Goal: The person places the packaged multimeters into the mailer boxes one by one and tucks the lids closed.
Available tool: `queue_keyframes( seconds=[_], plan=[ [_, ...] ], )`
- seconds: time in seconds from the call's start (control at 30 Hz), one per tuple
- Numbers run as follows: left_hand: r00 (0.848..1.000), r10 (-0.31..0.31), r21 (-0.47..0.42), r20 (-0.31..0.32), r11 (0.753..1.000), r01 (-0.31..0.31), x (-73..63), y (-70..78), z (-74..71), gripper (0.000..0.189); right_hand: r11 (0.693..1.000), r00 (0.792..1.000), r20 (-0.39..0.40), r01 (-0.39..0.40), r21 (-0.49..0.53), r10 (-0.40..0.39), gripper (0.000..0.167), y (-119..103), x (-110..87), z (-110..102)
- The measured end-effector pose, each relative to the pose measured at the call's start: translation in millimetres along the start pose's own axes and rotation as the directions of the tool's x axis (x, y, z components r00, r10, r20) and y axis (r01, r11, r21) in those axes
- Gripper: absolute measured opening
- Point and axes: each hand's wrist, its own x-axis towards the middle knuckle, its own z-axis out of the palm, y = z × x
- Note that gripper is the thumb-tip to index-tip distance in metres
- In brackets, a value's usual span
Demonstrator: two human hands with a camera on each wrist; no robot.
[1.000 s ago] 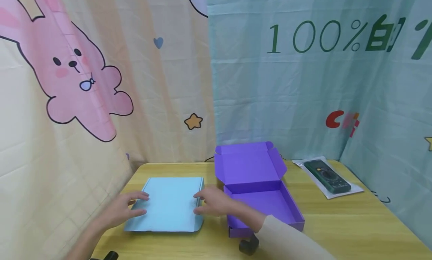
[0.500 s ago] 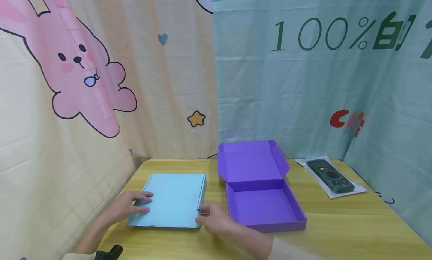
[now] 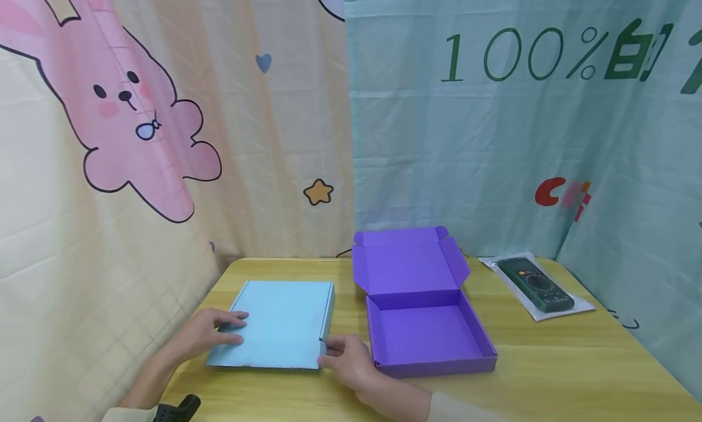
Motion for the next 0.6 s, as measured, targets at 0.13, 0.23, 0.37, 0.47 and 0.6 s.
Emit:
queue_keyframes(
  seconds=[0.13, 0.23, 0.37, 0.47, 0.6],
  plan=[
    [1.0, -0.007, -0.012, 0.012, 1.0, 0.007, -0.8, -0.9, -0.5, 0.032, 1.0, 0.999, -0.034, 0.007, 0.01, -0.006, 0.038, 6.7, 0.2, 2.2],
    [1.0, -0.011, -0.014, 0.018, 1.0, 0.011, -0.4, -0.8, -1.3, 0.031, 1.0, 0.999, -0.049, -0.003, 0.009, 0.004, 0.039, 9.1, 0.0, 3.3],
    [1.0, -0.009, -0.013, 0.016, 1.0, 0.009, 2.8, 0.4, -2.1, 0.03, 0.999, 0.998, -0.061, -0.02, 0.025, 0.022, 0.039, 8.2, -0.1, 3.0],
    [1.0, -0.015, -0.018, 0.028, 1.0, 0.015, 4.3, 1.4, -2.8, 0.03, 0.999, 0.997, -0.066, -0.034, 0.001, 0.034, 0.038, 5.7, -0.5, 2.0],
    [0.998, -0.025, -0.036, 0.055, 0.999, 0.027, 4.6, 2.7, -5.1, 0.031, 0.997, 0.996, -0.051, -0.074, -0.014, 0.073, 0.033, 1.5, -0.6, 1.9]
  ],
)
